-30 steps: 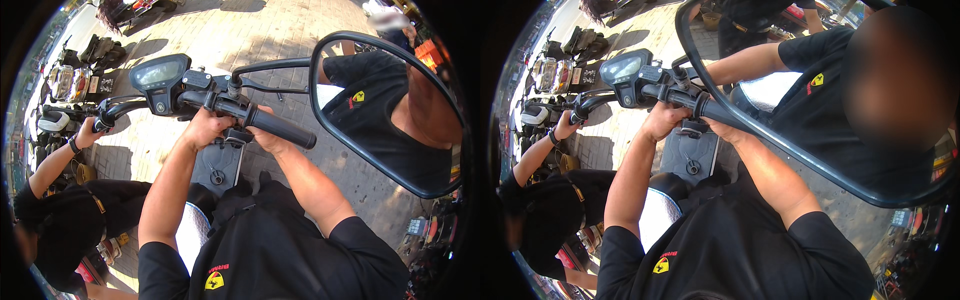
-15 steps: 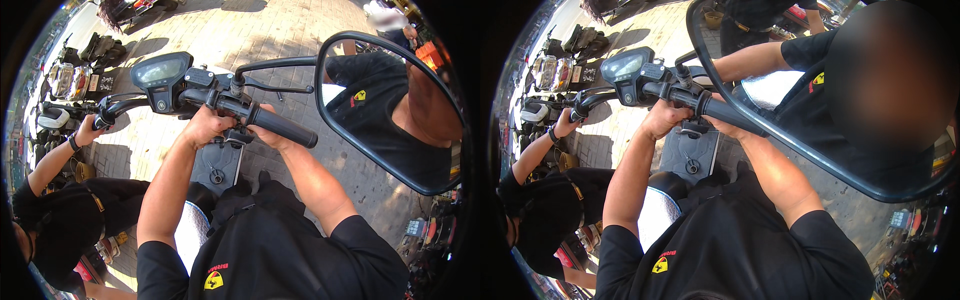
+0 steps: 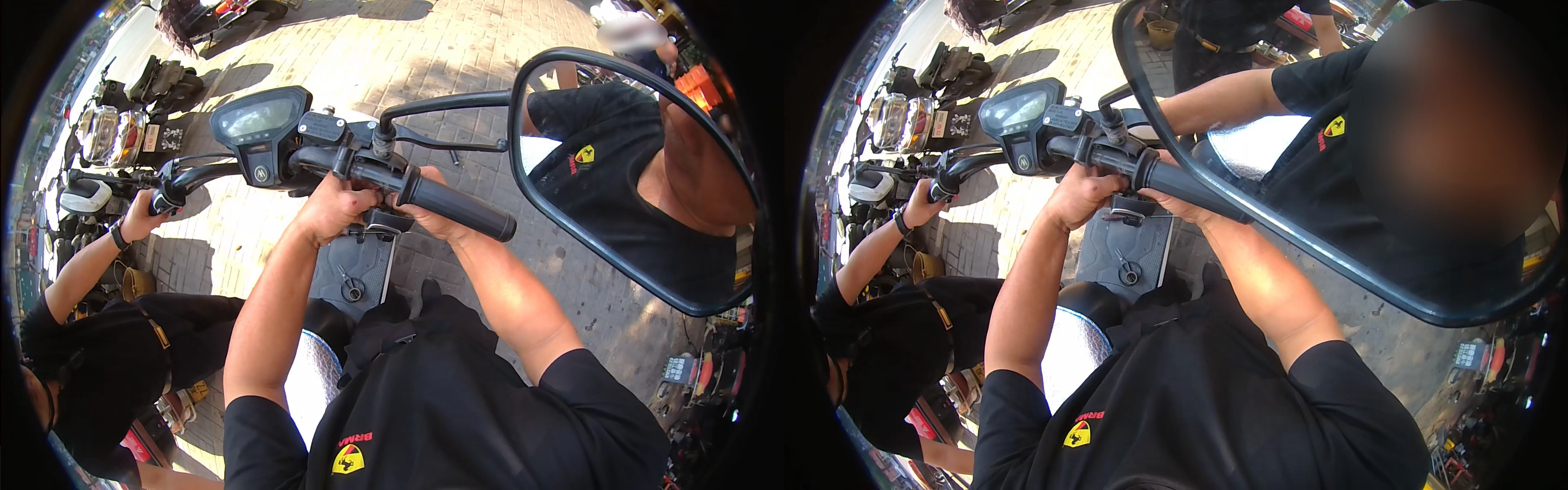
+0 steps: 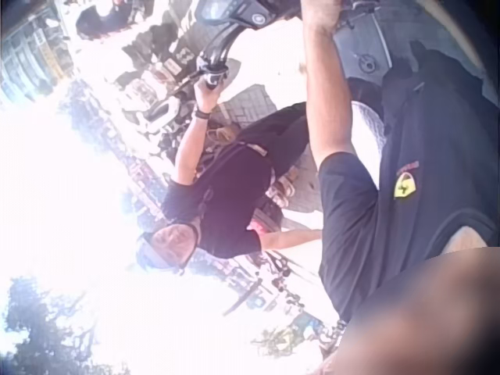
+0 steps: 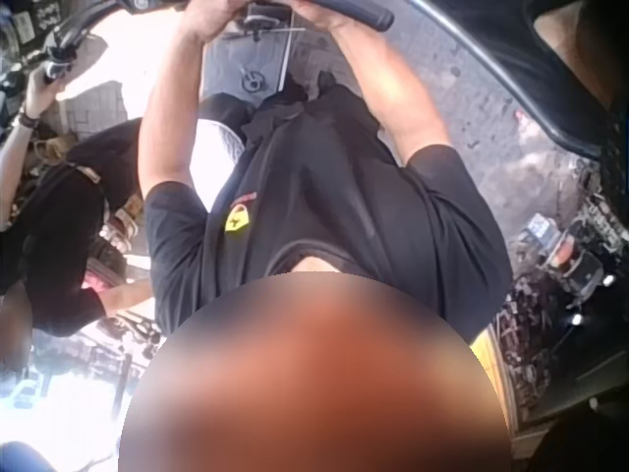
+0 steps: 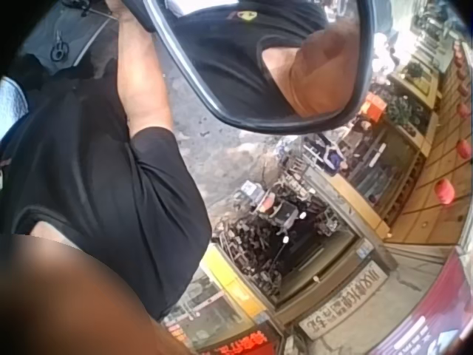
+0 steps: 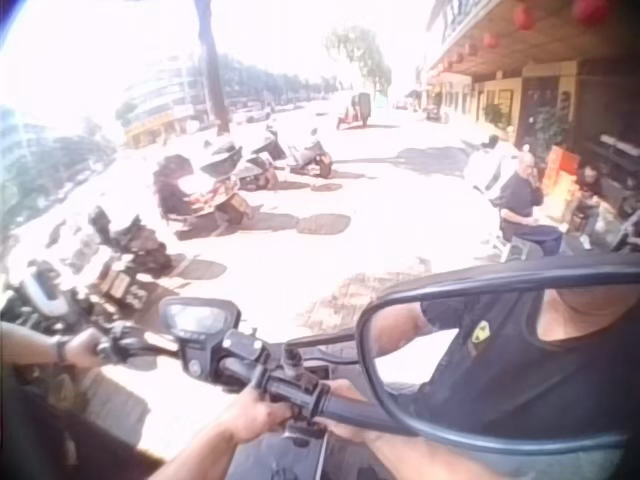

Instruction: The person works on the right handlebar area of a motorcycle, using a screwdriver and scissors to adjust and secure components near the throttle and brake assembly. The person repeatedly manipulates small parts and wires while another person stands nearby.

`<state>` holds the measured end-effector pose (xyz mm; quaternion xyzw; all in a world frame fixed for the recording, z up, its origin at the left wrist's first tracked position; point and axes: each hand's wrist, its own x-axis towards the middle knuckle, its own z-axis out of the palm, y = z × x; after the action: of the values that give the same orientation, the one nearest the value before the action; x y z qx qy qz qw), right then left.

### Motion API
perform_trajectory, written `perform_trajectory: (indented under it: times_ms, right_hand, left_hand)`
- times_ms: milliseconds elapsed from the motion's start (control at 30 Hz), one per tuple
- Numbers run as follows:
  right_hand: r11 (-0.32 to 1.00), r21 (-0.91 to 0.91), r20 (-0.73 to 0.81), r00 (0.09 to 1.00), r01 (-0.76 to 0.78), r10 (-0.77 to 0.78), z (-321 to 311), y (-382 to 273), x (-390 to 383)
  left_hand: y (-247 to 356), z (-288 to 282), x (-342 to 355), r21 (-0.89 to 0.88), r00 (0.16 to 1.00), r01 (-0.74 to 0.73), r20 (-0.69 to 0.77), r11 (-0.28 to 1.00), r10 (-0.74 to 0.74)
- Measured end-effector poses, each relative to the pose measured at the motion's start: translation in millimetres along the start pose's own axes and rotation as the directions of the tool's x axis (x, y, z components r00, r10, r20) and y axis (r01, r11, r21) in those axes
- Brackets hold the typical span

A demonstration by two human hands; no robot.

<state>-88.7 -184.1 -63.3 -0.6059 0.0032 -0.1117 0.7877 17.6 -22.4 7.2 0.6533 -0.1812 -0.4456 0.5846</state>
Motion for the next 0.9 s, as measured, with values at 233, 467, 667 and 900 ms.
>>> perform_trajectory:
  times_ms: [233,467,667,900]
  right_hand:
    - [0.967,0.166,-0.037,0.979,-0.193,0.202,-8.5,-8.0,-0.3]
    - [0.990,-0.131,0.022,0.998,-0.047,0.050,-2.0,-17.2,0.2]
    - [0.938,-0.334,0.081,0.994,0.095,-0.072,-7.6,-13.8,9.4]
    - [0.965,-0.243,0.023,0.995,0.095,-0.092,-27.1,11.9,6.0]
  left_hand:
    - [-1.3,0.0,1.4,0.083,1.000,-0.005,-0.016,0.997,0.006]
    - [0.6,-1.2,1.7,0.070,1.000,0.008,0.004,0.997,-0.008]
    - [-2.2,-0.7,3.1,0.036,1.000,-0.007,0.001,0.999,0.007]
    - [0.2,-3.1,3.8,0.074,0.999,0.037,0.011,0.997,-0.038]
